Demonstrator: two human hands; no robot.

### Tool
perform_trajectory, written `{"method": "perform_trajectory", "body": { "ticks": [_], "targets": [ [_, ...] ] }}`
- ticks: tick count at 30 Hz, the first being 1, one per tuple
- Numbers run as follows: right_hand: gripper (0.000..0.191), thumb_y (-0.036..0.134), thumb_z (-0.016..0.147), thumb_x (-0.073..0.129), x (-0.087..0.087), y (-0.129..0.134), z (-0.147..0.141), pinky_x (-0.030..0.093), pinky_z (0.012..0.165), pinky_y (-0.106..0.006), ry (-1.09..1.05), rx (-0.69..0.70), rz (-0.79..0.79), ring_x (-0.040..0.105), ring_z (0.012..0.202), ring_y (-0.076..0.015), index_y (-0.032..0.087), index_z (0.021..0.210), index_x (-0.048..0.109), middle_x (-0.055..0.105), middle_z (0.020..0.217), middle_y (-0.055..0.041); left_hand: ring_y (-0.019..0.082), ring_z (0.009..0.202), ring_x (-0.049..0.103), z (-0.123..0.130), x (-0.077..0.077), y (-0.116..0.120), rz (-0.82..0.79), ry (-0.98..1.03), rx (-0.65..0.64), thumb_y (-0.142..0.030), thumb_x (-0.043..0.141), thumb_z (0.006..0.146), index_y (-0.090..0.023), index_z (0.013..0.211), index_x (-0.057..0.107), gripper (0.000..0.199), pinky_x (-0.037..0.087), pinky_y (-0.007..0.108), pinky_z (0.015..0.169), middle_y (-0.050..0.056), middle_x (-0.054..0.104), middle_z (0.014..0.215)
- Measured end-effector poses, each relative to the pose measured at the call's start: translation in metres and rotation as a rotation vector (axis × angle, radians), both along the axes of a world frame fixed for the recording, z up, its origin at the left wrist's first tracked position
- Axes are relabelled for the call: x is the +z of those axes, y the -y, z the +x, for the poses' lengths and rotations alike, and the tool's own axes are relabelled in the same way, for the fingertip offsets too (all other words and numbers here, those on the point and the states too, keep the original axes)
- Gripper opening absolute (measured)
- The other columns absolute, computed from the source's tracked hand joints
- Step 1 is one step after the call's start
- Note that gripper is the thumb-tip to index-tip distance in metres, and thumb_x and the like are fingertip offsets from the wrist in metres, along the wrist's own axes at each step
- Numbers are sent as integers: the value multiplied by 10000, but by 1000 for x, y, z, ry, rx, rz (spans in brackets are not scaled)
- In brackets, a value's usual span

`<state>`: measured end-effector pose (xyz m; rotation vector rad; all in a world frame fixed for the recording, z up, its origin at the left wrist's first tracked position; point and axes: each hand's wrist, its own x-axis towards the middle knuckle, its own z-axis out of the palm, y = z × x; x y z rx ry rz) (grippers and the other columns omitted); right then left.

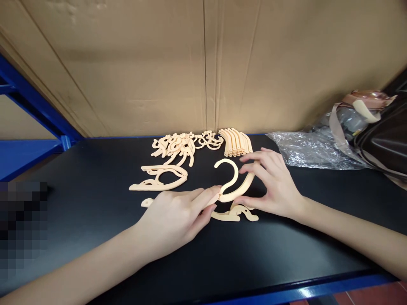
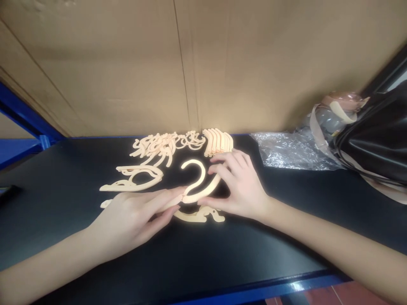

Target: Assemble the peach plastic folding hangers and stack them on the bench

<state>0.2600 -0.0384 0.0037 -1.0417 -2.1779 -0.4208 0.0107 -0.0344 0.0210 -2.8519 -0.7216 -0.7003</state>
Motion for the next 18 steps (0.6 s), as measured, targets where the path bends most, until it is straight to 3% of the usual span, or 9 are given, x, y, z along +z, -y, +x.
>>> {"method": "perform_trajectory", "body": {
  "ticks": [4,7,10,14,18],
  "targets": [
    [570,615,705,680,0,2,0,384,920,-477,-18,-50,63,483,1151,-329,192,1064,550,518,1259,-166,107,579,636,1,2,4,-16,10,-15,-159,468,916,-152,1152,542,247,432,221,469,-41,694,791],
    [590,596,735,665,0,5,-1,407,850,-425,-50,-51,42,570,974,-267,198,1146,523,606,1065,-117,106,608,646,1,0,5,-52,-5,-21,-151,461,918,-148,1170,536,263,446,214,499,-21,712,855],
    [485,487,837,613,-1,8,-3,410,795,-362,-2,70,-55,575,761,-181,205,1216,503,629,843,-31,114,626,652,1,-2,5,-61,-28,-33,-163,451,930,-144,1194,531,277,451,219,520,0,717,889],
    [301,450,907,517,0,9,-5,403,685,-305,20,203,-210,531,737,-166,187,1038,585,611,844,-39,126,601,628,0,-3,-1,-38,-29,-59,-245,492,937,-158,1171,564,260,431,229,514,-5,694,792],
    [243,420,916,503,-2,3,-1,400,675,-297,-145,102,-328,504,725,-162,183,892,551,564,789,-24,146,681,608,-2,-2,-9,32,-5,-69,-319,517,936,-153,1116,606,261,454,243,602,14,679,792]
  ]
}}
